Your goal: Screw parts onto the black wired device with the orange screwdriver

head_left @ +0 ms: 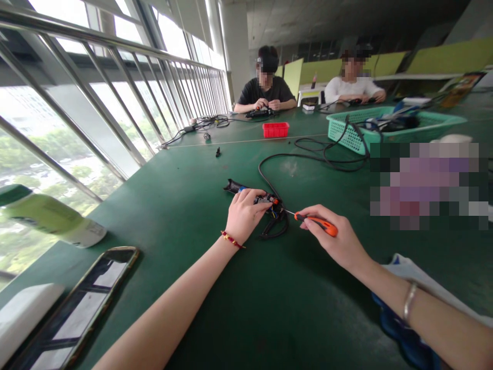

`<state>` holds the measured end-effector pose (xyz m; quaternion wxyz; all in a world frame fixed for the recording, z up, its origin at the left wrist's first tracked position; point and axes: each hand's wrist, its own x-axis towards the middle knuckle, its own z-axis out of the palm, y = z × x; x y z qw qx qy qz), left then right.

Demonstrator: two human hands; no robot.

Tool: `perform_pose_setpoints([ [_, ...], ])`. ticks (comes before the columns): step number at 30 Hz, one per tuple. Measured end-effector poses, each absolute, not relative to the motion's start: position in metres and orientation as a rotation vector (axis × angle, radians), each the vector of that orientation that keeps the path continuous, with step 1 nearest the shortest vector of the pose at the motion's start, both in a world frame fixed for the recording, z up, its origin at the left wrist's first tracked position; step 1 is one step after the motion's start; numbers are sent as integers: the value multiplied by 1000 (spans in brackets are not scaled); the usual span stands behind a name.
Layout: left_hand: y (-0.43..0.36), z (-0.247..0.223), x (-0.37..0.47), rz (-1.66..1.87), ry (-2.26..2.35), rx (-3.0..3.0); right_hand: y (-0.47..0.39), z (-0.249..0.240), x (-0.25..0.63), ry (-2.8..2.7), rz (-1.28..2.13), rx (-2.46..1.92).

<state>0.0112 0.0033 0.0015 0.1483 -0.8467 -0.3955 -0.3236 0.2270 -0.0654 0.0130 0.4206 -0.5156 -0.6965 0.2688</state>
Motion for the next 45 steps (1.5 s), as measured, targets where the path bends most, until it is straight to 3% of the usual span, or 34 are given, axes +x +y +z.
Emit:
perform_pose_setpoints([
  [19, 15, -3, -10, -611, -1529, -2407, -74, 15, 233, -1611, 196, -1118],
  [45, 8, 7, -5, -637, -1513, -2516, -74, 19, 233, -1662, 266, -1132],
])
